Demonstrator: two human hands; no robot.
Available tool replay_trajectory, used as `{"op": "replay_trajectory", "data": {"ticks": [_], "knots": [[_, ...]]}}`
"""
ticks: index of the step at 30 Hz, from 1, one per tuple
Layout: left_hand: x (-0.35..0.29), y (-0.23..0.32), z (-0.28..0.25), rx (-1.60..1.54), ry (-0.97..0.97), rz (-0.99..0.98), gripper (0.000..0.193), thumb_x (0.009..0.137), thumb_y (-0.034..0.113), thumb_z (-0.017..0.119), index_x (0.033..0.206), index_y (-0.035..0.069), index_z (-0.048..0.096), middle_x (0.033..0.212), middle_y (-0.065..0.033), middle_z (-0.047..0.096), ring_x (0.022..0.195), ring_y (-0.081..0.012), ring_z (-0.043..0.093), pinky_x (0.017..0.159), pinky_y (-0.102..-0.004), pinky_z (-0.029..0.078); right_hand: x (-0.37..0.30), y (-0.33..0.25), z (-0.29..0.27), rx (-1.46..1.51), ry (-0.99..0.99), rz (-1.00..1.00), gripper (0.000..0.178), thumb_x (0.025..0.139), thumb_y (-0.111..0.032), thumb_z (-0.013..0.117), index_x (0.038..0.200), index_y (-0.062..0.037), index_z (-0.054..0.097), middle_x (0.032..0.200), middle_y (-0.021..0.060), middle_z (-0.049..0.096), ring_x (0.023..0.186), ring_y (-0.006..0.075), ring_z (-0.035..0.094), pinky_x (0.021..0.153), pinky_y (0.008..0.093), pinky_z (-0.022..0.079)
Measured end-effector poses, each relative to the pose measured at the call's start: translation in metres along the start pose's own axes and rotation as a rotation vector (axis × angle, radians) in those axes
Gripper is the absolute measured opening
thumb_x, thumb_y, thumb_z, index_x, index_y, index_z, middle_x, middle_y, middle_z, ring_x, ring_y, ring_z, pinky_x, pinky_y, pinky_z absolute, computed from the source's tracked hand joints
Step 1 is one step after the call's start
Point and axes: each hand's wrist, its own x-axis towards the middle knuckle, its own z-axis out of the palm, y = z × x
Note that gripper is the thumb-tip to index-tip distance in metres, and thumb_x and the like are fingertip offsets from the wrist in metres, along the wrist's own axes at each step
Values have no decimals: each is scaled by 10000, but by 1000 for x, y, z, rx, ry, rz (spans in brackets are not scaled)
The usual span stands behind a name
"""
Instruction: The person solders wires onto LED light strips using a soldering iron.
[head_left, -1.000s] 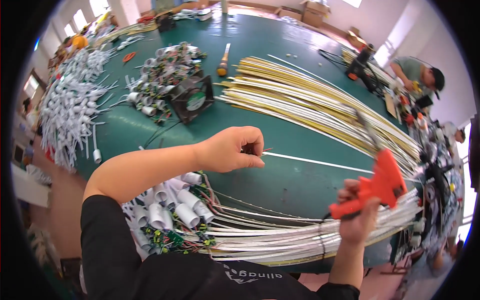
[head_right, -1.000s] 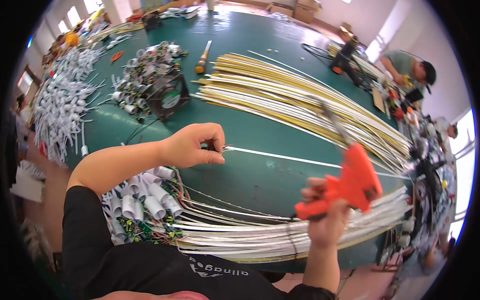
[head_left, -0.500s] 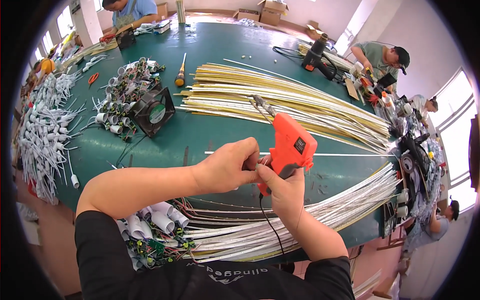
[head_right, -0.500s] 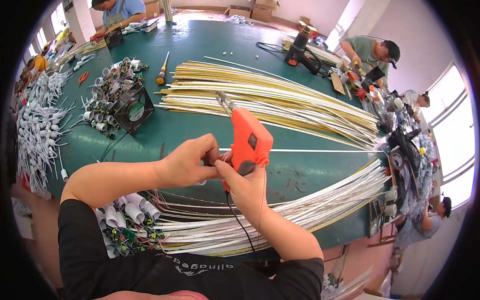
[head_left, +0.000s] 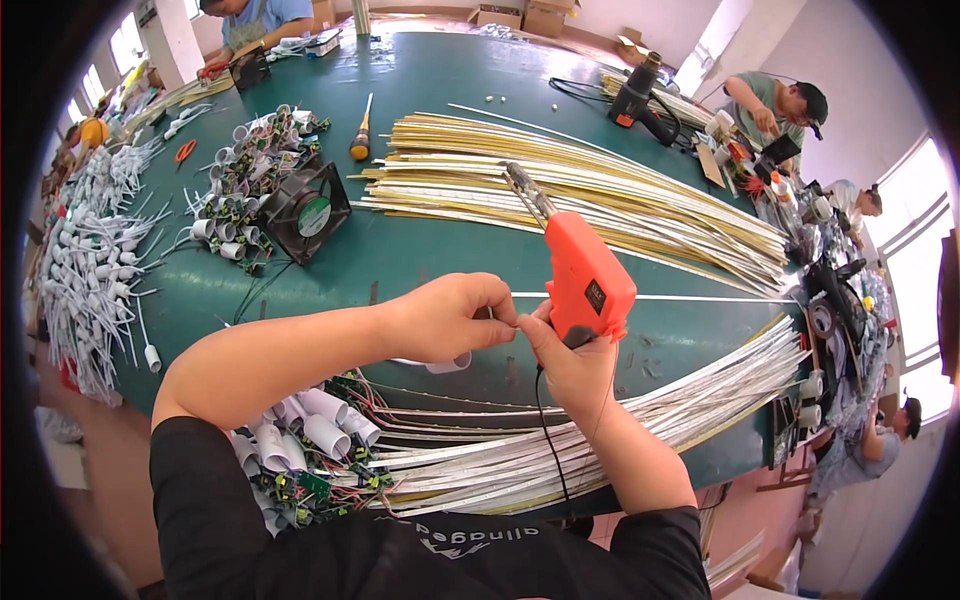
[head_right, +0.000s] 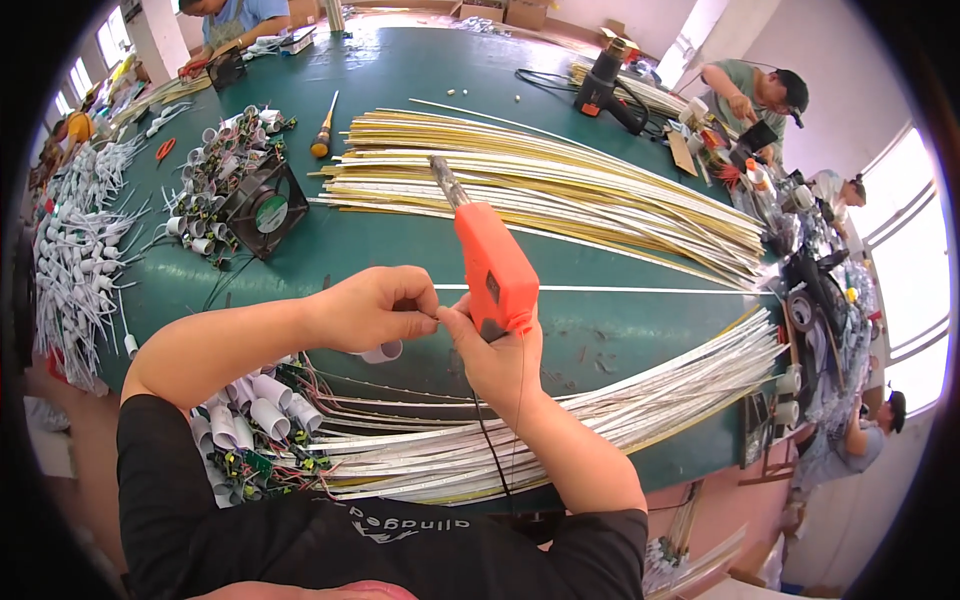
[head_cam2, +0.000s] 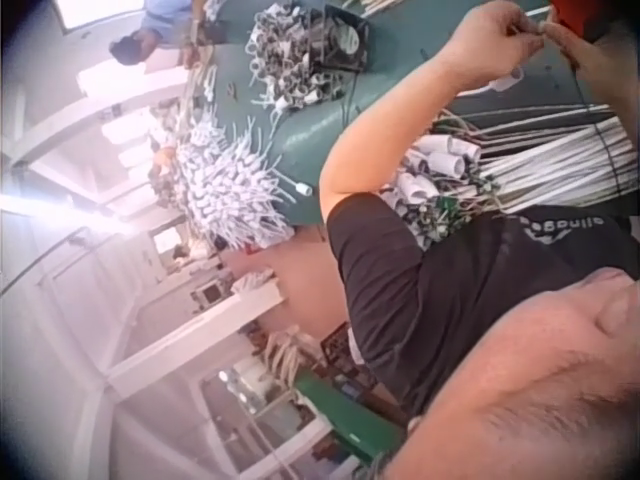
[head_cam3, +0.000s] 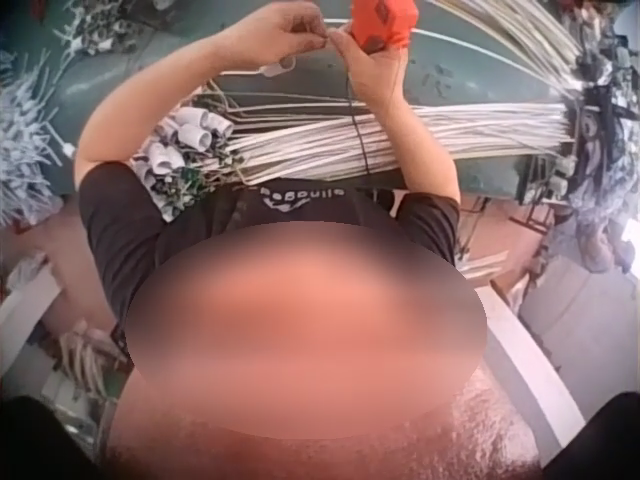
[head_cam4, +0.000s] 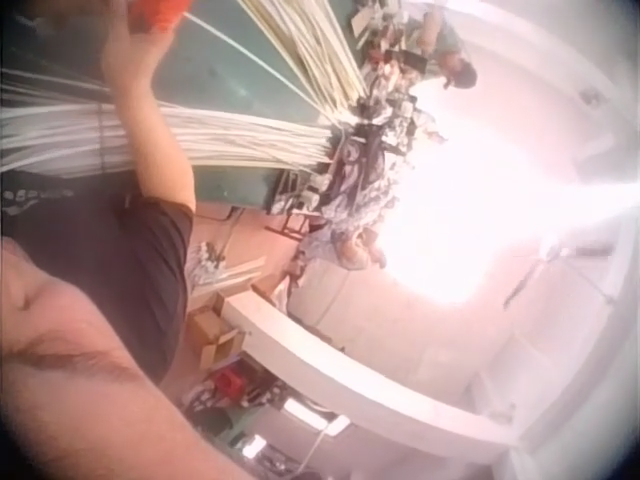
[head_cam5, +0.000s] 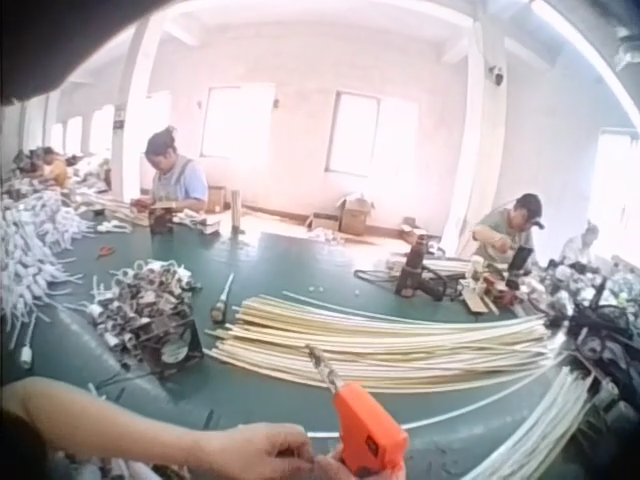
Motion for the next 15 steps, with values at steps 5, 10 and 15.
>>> {"op": "replay_trajectory", "data": {"ticks": [5, 10, 15], "knots": [[-1, -16, -18, 20, 85, -9, 92, 894, 111, 626, 912, 31, 583, 820, -1, 610, 751, -70, 553, 683, -241, 462, 5, -8, -8, -47, 144, 31, 358, 797, 29, 691, 1103, -13, 510, 823, 10, 573, 653, 66, 530, 551, 207, 430], [-9, -23, -29, -439, 86, 2, 110, 924, 167, 608, 922, 61, 579, 872, -17, 618, 835, -125, 632, 716, -288, 500, 4, -11, -12, 40, 149, 9, 338, 817, -6, 681, 1106, -14, 506, 819, 9, 574, 624, 57, 515, 491, 216, 440], [-12, -22, -25, -697, 55, 110, 73, 956, 149, 549, 946, 76, 549, 902, -52, 622, 868, -186, 642, 754, -323, 514, 1, -12, -16, 47, 105, -3, 352, 821, -10, 682, 1126, -13, 506, 847, 13, 583, 660, 63, 524, 510, 217, 438]]}}
